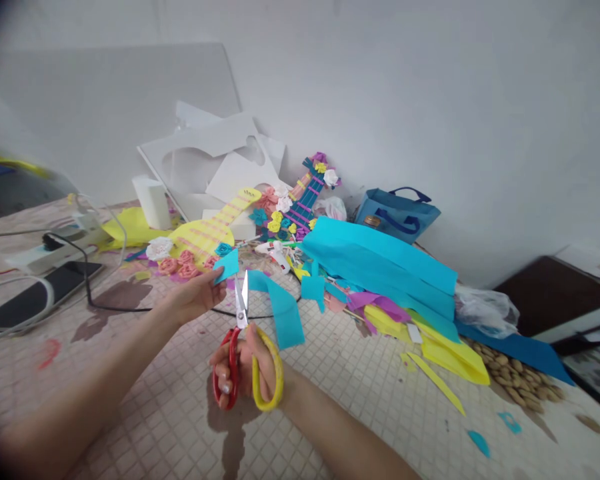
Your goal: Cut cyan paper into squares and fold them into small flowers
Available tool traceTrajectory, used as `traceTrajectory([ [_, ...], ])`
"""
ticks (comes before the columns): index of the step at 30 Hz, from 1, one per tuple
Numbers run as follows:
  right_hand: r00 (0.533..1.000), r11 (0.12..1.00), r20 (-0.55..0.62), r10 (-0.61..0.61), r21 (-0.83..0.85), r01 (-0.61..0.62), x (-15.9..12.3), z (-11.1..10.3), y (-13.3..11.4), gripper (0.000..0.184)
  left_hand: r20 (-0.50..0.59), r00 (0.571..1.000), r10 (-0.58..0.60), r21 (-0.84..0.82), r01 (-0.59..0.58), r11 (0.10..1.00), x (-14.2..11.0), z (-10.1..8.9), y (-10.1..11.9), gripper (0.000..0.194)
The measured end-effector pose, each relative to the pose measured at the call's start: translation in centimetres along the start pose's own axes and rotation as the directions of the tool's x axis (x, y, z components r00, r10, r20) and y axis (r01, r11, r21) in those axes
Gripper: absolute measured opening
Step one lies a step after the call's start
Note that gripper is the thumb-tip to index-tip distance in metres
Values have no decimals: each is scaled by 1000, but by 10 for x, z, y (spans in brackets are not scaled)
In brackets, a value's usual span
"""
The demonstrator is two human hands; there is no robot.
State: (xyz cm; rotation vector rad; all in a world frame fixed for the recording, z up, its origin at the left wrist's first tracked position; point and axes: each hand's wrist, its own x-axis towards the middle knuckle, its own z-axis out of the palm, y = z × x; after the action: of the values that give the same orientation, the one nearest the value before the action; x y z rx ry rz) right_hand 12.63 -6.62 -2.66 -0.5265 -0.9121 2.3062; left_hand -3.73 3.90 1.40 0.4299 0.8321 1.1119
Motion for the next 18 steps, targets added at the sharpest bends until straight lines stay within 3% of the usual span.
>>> traceTrajectory([
  [13,996,997,46,-71,38,69,2,-4,2,77,47,999,19,79,-23,997,-2,1,-7,6],
  [18,997,996,30,-75,48,74,2,-2,0,77,94,993,70,132,-82,988,-7,3,-11,19],
])
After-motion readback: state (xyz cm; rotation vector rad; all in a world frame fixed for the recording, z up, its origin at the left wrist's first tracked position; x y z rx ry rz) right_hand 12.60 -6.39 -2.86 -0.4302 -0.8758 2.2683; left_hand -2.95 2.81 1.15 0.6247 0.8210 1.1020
